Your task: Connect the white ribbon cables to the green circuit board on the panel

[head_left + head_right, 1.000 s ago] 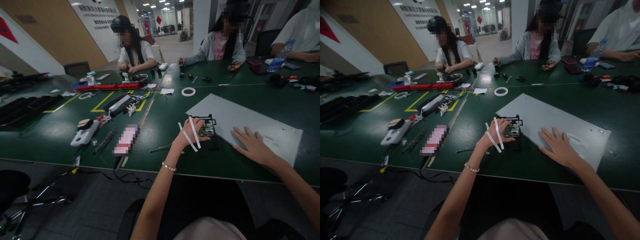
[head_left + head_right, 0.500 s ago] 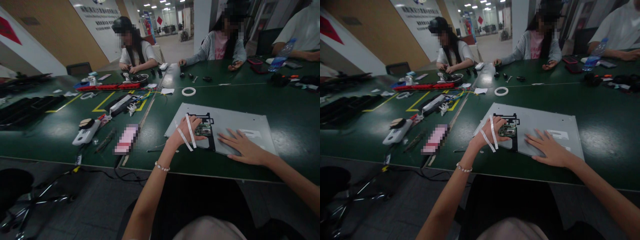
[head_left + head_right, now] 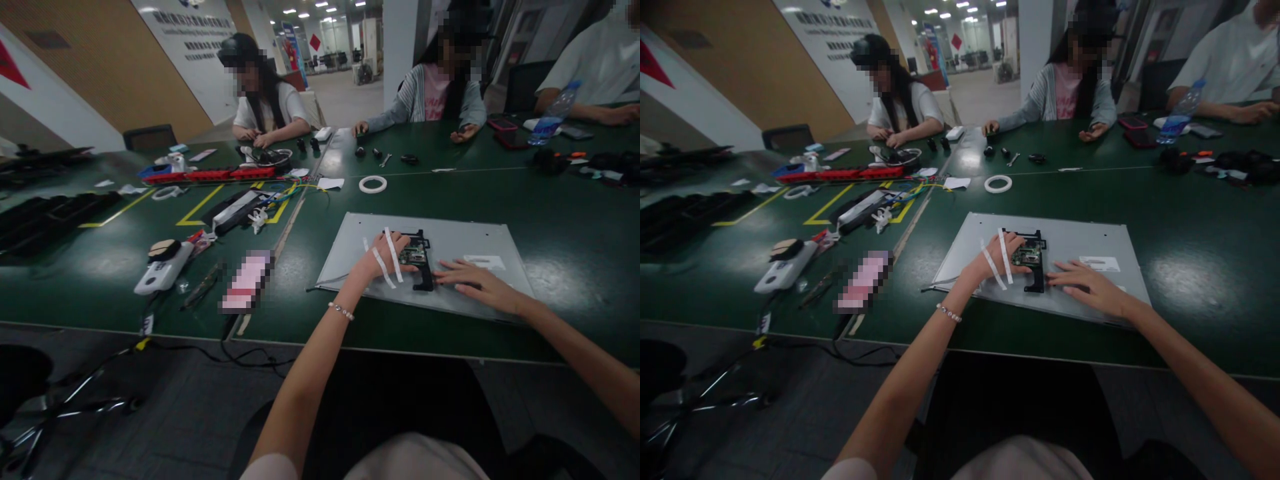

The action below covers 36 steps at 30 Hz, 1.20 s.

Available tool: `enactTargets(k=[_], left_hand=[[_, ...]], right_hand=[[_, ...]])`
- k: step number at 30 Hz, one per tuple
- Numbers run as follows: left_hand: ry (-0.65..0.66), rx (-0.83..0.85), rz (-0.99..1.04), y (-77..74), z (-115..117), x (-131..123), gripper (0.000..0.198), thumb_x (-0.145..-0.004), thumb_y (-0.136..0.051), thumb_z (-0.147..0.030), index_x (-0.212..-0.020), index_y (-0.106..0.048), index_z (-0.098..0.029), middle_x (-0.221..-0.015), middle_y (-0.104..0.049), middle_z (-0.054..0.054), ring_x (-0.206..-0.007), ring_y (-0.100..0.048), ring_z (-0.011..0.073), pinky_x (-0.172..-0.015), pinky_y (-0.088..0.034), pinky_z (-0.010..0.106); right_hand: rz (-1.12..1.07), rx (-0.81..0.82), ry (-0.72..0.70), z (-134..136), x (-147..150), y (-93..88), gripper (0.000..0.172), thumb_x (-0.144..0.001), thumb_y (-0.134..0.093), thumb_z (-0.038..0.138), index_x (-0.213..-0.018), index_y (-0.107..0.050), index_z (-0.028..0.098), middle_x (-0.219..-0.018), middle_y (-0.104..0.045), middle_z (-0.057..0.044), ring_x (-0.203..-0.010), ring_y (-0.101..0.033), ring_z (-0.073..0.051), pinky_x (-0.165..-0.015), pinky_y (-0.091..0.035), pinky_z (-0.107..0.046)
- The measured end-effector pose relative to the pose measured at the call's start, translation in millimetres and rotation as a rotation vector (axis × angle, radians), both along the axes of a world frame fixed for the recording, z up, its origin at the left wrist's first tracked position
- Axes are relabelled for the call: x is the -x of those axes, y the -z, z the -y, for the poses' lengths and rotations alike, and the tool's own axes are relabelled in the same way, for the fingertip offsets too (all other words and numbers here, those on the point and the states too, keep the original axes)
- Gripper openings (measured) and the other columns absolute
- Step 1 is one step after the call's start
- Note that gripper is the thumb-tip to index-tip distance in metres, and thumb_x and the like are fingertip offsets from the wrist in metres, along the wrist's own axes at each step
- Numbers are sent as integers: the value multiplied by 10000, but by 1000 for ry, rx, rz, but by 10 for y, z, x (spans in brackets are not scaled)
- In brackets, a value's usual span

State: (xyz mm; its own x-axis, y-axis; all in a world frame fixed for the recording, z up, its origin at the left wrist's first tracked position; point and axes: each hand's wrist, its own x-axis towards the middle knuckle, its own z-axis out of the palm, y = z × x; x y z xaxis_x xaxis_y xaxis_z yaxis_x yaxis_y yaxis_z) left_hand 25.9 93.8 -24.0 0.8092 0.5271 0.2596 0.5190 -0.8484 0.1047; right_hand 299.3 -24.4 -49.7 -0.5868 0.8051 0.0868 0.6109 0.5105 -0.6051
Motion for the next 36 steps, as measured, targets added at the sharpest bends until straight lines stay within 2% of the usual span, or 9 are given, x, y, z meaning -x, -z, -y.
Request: enactTargets(k=[3, 6, 9, 12, 17, 20, 25, 30, 36], left_hand=[[5, 15, 2, 73, -48, -41, 603, -774, -601, -619, -1153, -509, -159, -1070, -558, 101, -970, -525, 248, -866, -413, 371], [16, 16, 36, 119, -48, -41, 625, -781, -590, -624, -1183, -508, -153, -1094, -549, 110, -993, -520, 254, -880, -421, 383], [16, 29, 84, 117, -21, -15, 652, -774, -597, -627, -1233, -497, -175, -1140, -538, 115, -1027, -515, 259, -907, -425, 405], [-21, 29, 150, 72, -28, 55, 658, -779, -601, -616, -1265, -488, -187, -1216, -520, 122, -1098, -502, 268, -956, -415, 425], [-195, -16, 225, -14, -195, 344, 534, -875, -538, -499, -1281, -483, -156, -1273, -511, 146, -1201, -475, 280, -1019, -390, 452], [-284, -9, 281, -14, -329, 573, 433, -913, -501, -422, -1260, -497, -164, -1236, -537, 132, -1160, -516, 251, -1001, -420, 426], [-345, 95, 348, 78, -451, 853, 285, -928, -466, -297, -1177, -540, -182, -1103, -586, 89, -1014, -586, 193, -931, -475, 374], [-320, 296, 346, 148, -448, 904, 261, -885, -504, -280, -1110, -578, -170, -905, -616, 48, -806, -603, 145, -788, -509, 306], [-335, 487, 409, 140, -404, 863, 287, -803, -575, -246, -1074, -610, -160, -790, -638, 20, -702, -592, 121, -672, -498, 251]], right_hand=[[-169, 99, 206, -35, -39, 27, 402, -953, -398, 482, -1186, -656, 281, -1280, -571, -8, -1264, -461, -242, -1130, -272, -496], [-186, 19, 456, -120, -140, 108, 443, -941, -398, 496, -1214, -632, 237, -1284, -565, -51, -1206, -506, -242, -1065, -379, -449], [117, -166, 681, -228, -259, 226, 535, -922, -382, 531, -1300, -560, 197, -1397, -442, -108, -1295, -382, -329, -1067, -319, -540], [446, -199, 830, -303, -310, 335, 611, -928, -301, 570, -1397, -451, 209, -1457, -333, -143, -1313, -285, -434, -996, -284, -657], [610, -229, 810, -398, -257, 411, 631, -950, -183, 565, -1456, -357, 231, -1487, -271, -141, -1324, -256, -433, -998, -287, -633], [641, -259, 792, -481, -224, 404, 637, -952, -167, 568, -1466, -342, 236, -1497, -263, -129, -1326, -258, -420, -1015, -282, -612], [637, -272, 771, -581, -230, 401, 637, -952, -174, 566, -1475, -334, 240, -1501, -267, -121, -1334, -251, -418, -1028, -272, -604], [548, -259, 748, -597, -282, 433, 680, -927, -195, 616, -1469, -358, 239, -1497, -278, -127, -1331, -249, -438, -1013, -266, -640], [493, -268, 734, -603, -292, 451, 707, -899, -266, 639, -1461, -378, 227, -1507, -269, -111, -1334, -229, -457, -1022, -241, -658]])
